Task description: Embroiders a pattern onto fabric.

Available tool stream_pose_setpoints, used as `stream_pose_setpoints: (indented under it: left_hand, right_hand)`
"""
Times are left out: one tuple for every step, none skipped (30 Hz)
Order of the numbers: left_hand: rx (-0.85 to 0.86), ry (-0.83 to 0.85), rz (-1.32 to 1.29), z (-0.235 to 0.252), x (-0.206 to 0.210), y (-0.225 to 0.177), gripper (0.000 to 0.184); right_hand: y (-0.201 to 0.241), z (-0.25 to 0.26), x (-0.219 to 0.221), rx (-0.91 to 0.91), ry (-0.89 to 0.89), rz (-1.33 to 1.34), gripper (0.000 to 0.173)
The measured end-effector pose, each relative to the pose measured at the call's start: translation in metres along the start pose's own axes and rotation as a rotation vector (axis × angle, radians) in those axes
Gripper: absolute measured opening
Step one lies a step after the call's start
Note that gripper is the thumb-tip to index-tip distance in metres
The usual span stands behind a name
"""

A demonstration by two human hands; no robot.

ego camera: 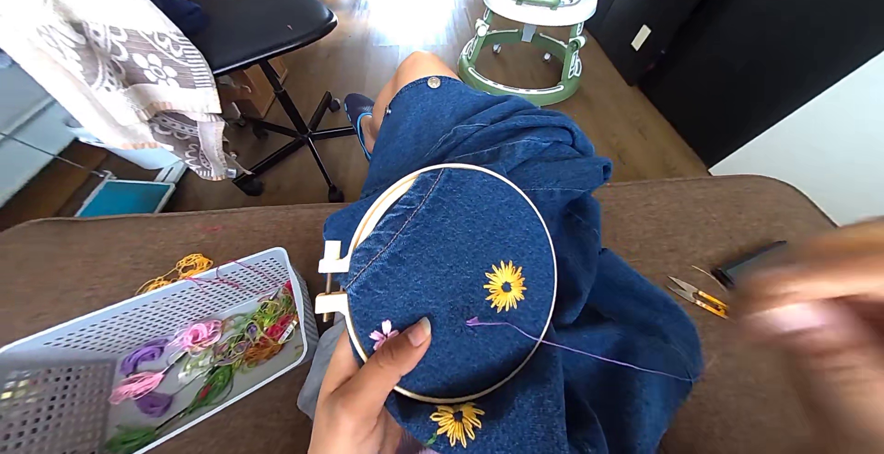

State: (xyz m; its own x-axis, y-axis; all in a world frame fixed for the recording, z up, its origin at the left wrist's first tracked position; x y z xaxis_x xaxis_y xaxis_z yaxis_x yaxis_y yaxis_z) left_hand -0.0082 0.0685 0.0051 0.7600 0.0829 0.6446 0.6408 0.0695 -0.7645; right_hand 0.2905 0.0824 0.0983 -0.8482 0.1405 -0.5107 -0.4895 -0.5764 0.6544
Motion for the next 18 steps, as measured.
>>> stream_pose_setpoints:
  left_hand:
    - [0.001, -0.001, 0.002, 0.000, -0.001, 0.000, 0.020]
    - [0.003, 0.001, 0.004, -0.001, -0.002, 0.000, 0.020]
    - [0.006, 0.008, 0.007, -0.001, -0.003, 0.000, 0.021]
    - [0.008, 0.014, 0.005, -0.001, -0.003, 0.000, 0.021]
    - [0.009, 0.017, 0.004, -0.001, -0.004, -0.001, 0.021]
    - [0.009, 0.017, 0.002, 0.000, -0.004, -0.001, 0.021]
    - [0.009, 0.017, 0.002, 0.000, -0.005, -0.001, 0.022]
    - [0.008, 0.016, 0.001, 0.000, -0.005, -0.001, 0.022]
    - [0.008, 0.017, -0.002, 0.000, -0.005, 0.000, 0.021]
    - [0.009, 0.021, -0.003, 0.001, -0.005, 0.000, 0.021]
    - [0.010, 0.026, -0.005, 0.001, -0.005, 0.001, 0.021]
    - [0.011, 0.029, -0.002, 0.001, -0.004, 0.001, 0.021]
    - [0.012, 0.028, -0.001, 0.001, -0.004, 0.001, 0.021]
    - [0.011, 0.024, 0.004, 0.001, -0.004, 0.002, 0.022]
    - [0.009, 0.020, 0.008, 0.001, -0.004, 0.002, 0.022]
    - [0.007, 0.016, 0.010, 0.001, -0.004, 0.002, 0.021]
    - [0.005, 0.013, 0.013, 0.001, -0.004, 0.002, 0.021]
    - [0.004, 0.010, 0.014, 0.001, -0.004, 0.001, 0.020]
  right_hand:
    - [0.014, 0.004, 0.038, -0.057, 0.034, -0.001, 0.013]
    - [0.025, 0.005, 0.069, -0.113, 0.071, 0.027, 0.014]
    - [0.031, 0.004, 0.092, -0.157, 0.101, 0.057, 0.014]
    - [0.034, 0.003, 0.107, -0.184, 0.123, 0.069, 0.015]
    - [0.036, 0.001, 0.117, -0.197, 0.137, 0.073, 0.016]
    - [0.037, 0.000, 0.122, -0.202, 0.146, 0.070, 0.016]
    - [0.037, -0.001, 0.124, -0.203, 0.147, 0.063, 0.016]
    - [0.037, -0.002, 0.125, -0.201, 0.141, 0.050, 0.016]
    - [0.036, -0.002, 0.125, -0.197, 0.131, 0.036, 0.016]
    - [0.035, -0.002, 0.124, -0.192, 0.122, 0.025, 0.016]
    - [0.034, -0.002, 0.123, -0.189, 0.115, 0.019, 0.016]
    - [0.033, -0.002, 0.123, -0.185, 0.110, 0.017, 0.016]
    - [0.033, -0.002, 0.123, -0.179, 0.104, 0.019, 0.016]
    - [0.032, -0.002, 0.123, -0.172, 0.097, 0.021, 0.016]
    - [0.031, -0.002, 0.123, -0.166, 0.090, 0.022, 0.016]
    - [0.030, -0.002, 0.123, -0.162, 0.085, 0.022, 0.016]
    - [0.030, -0.002, 0.123, -0.160, 0.084, 0.022, 0.016]
    - [0.029, -0.002, 0.123, -0.160, 0.084, 0.023, 0.016]
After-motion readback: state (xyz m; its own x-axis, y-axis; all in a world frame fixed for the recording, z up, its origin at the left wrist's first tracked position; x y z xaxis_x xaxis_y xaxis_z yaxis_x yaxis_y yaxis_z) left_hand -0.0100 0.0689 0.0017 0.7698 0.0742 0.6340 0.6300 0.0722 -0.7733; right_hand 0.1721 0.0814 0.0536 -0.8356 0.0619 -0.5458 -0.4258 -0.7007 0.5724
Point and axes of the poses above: each hand's wrist, its own z-axis towards the middle knuckle, its own x-axis out of the palm, y = z × x, the point moved 7 cm from there along z, towards the middle knuckle, and after that the axes turned 1 degree about -y, right-handed, at the moved point
